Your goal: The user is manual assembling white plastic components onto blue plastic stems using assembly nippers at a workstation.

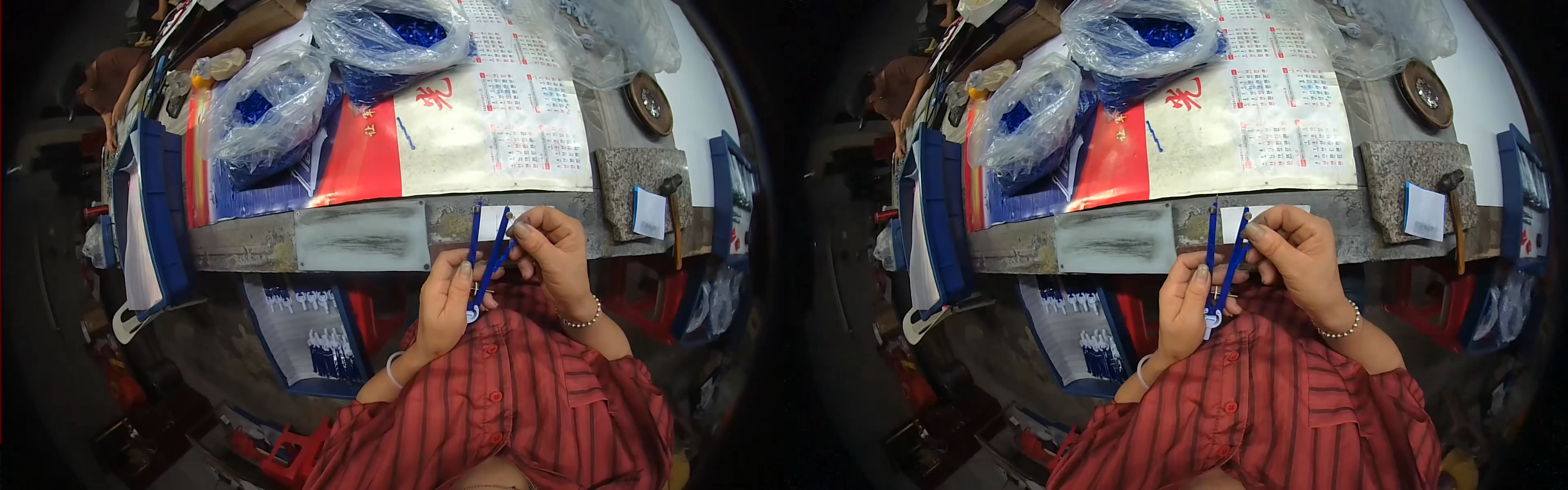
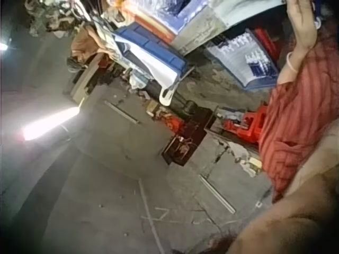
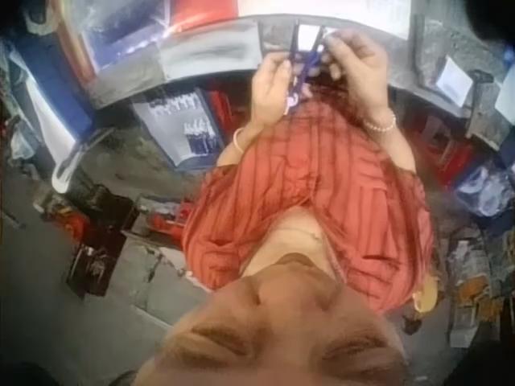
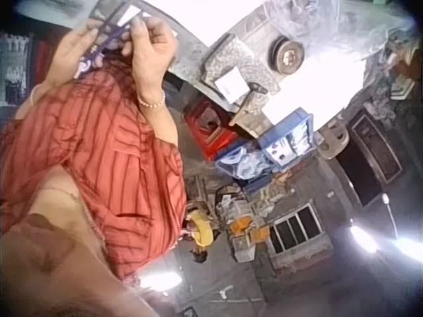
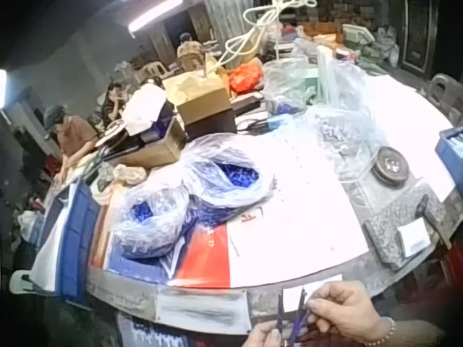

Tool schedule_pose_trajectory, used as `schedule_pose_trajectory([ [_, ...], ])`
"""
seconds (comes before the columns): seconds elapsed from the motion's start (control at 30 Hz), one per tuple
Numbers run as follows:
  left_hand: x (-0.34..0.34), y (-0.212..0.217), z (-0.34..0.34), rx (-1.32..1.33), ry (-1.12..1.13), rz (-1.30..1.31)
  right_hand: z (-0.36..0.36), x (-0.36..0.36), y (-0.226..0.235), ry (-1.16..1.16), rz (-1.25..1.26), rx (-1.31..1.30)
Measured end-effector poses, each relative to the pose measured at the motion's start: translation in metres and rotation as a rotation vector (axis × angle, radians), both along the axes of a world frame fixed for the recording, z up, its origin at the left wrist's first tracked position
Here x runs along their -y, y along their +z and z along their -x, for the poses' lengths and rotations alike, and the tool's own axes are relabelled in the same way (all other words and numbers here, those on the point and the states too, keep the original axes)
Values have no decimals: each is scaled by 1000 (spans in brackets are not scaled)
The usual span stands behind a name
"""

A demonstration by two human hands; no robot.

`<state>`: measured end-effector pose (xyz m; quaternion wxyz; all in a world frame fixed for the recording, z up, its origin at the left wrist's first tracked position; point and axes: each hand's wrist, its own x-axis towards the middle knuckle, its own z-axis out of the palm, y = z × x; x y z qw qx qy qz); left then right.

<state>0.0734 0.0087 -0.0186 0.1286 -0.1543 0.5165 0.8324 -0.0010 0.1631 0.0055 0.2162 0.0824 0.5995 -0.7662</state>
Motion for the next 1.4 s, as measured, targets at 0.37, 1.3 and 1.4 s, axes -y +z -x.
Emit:
schedule_pose_trajectory([
  [0.37, -2, 0, 3, 2, 4, 109, 2, 3, -11, 11, 80, 61],
  [1.3, -2, -1, 11, 27, -29, 111, 13, 2, -25, 36, 237, 137],
  [1.4, -2, -1, 11, 27, -18, 115, 12, 4, -26, 29, 226, 125],
])
